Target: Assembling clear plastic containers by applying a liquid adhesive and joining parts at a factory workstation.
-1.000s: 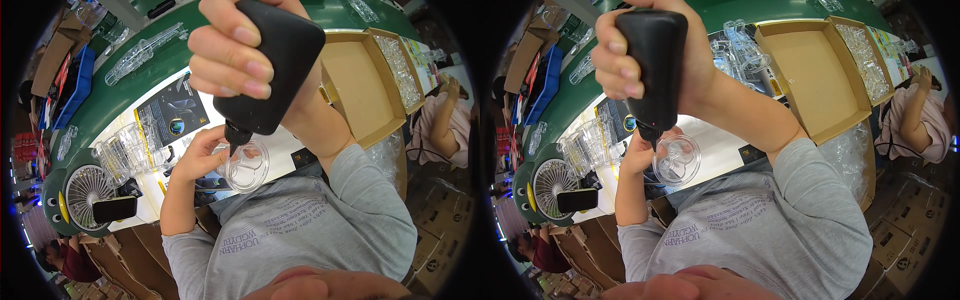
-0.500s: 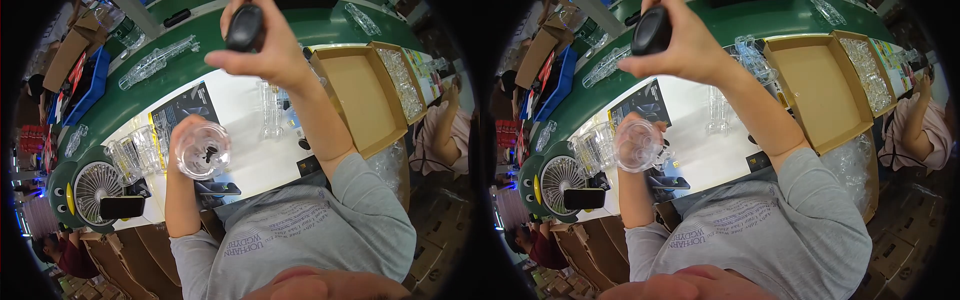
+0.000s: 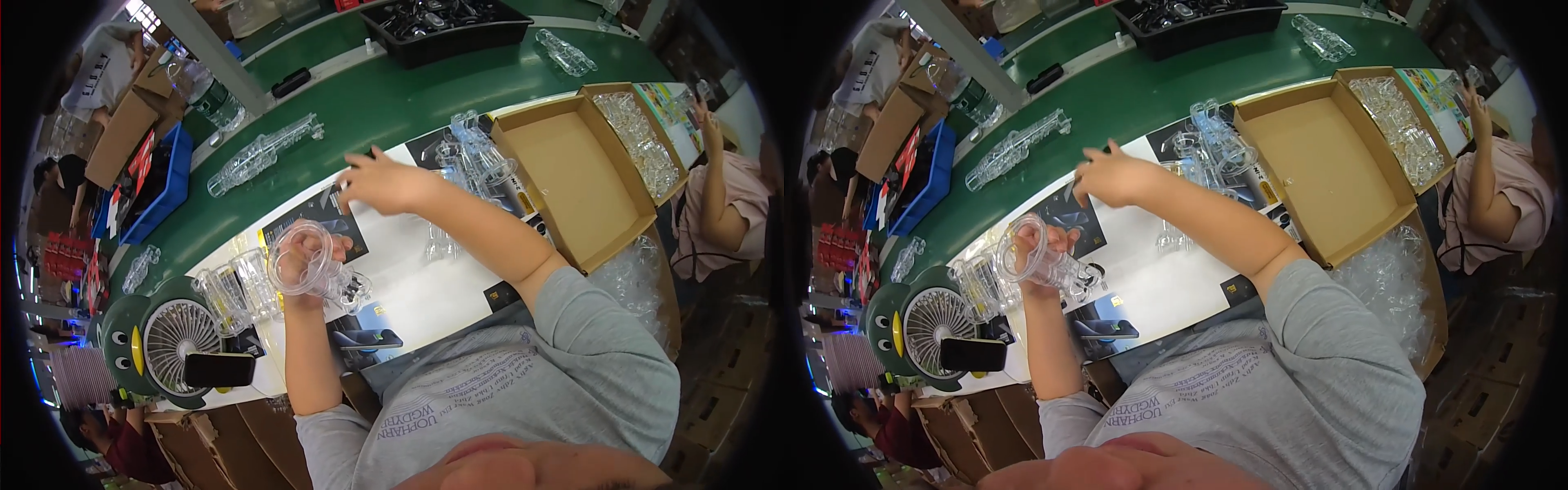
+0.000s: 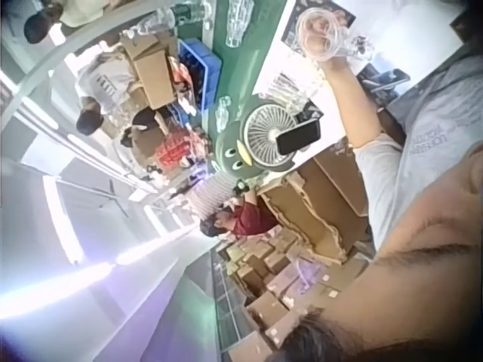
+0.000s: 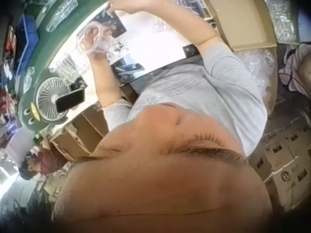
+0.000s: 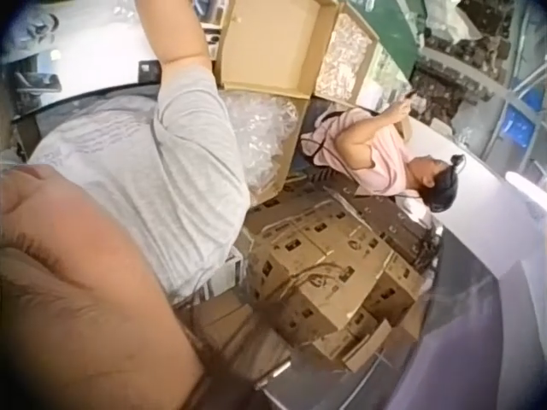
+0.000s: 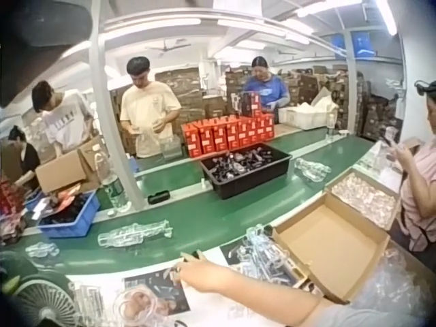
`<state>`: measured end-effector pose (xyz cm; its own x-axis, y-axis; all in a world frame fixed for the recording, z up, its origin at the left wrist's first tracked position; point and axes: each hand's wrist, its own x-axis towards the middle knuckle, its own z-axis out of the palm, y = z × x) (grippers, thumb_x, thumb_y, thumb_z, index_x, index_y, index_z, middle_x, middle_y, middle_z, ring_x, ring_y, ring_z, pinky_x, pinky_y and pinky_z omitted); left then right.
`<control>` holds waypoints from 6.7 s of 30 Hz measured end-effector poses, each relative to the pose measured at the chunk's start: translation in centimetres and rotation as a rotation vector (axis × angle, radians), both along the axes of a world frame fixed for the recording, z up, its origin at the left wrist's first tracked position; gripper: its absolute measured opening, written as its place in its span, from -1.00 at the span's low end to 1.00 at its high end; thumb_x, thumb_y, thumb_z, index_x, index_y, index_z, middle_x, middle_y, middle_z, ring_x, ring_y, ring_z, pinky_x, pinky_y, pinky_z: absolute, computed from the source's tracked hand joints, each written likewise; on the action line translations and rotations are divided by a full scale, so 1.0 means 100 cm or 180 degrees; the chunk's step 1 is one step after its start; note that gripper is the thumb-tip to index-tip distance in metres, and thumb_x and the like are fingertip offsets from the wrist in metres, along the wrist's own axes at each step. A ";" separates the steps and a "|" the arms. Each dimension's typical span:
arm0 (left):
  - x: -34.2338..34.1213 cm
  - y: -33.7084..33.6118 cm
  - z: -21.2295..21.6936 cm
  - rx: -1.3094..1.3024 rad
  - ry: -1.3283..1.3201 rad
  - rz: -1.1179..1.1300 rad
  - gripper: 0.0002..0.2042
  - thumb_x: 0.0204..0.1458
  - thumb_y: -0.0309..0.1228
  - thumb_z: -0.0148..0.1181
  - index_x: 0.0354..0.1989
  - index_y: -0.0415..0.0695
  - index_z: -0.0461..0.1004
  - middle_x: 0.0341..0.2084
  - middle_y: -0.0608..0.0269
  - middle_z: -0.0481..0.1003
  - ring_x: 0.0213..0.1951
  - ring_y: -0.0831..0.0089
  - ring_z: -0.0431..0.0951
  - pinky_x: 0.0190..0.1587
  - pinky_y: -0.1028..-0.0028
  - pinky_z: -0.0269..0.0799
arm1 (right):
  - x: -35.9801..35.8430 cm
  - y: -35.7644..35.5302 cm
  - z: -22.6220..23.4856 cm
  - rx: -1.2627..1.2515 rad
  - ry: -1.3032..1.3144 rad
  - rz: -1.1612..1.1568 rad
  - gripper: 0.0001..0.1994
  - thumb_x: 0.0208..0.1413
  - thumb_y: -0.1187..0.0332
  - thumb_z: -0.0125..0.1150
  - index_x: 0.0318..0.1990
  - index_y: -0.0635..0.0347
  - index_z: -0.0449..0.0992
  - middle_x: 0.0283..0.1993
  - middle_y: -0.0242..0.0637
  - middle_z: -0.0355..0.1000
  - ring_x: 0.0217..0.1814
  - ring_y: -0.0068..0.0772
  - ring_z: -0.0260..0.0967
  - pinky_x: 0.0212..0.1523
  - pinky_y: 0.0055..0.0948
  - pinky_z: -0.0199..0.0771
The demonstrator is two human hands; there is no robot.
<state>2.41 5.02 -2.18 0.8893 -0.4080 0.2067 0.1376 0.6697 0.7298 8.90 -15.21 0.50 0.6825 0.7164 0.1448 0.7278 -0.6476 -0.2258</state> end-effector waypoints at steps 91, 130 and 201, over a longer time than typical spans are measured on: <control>-0.010 -0.047 -0.042 0.3026 -0.2111 0.2538 -0.48 -0.10 -0.39 0.28 -0.02 -0.13 0.10 -0.16 0.21 0.30 -0.09 0.40 0.38 -0.04 0.41 0.29 | -0.068 -0.023 0.079 0.1193 0.0371 0.0839 -0.58 -0.29 0.32 0.34 -0.18 0.17 0.42 -0.31 -0.15 0.47 -0.20 -0.12 0.43 -0.22 -0.23 0.42; -0.018 -0.063 -0.024 0.2426 -0.2022 0.2951 -0.71 -0.03 -0.43 0.16 -0.18 -0.29 0.27 -0.29 0.22 0.33 -0.30 0.45 0.36 -0.27 0.47 0.32 | -0.076 0.014 0.054 0.0869 -0.0765 0.0069 -0.76 -0.24 0.30 0.14 -0.42 0.26 0.37 -0.51 -0.23 0.39 -0.46 -0.21 0.46 -0.54 -0.31 0.41; -0.018 -0.061 -0.019 0.1989 -0.1499 0.2346 -0.64 -0.06 -0.30 0.17 -0.17 -0.25 0.30 -0.26 0.29 0.35 -0.22 0.52 0.38 -0.15 0.51 0.28 | -0.078 0.019 0.040 0.1089 -0.1078 0.0022 -0.68 -0.20 0.37 0.15 -0.27 0.34 0.31 -0.40 -0.16 0.34 -0.37 -0.23 0.40 -0.45 -0.33 0.43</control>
<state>0.58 -1.09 -4.10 0.8447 0.0443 0.5334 -0.5321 -0.0374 0.8459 1.12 -13.34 4.52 0.5514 0.5933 0.5865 0.8013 -0.5723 -0.1744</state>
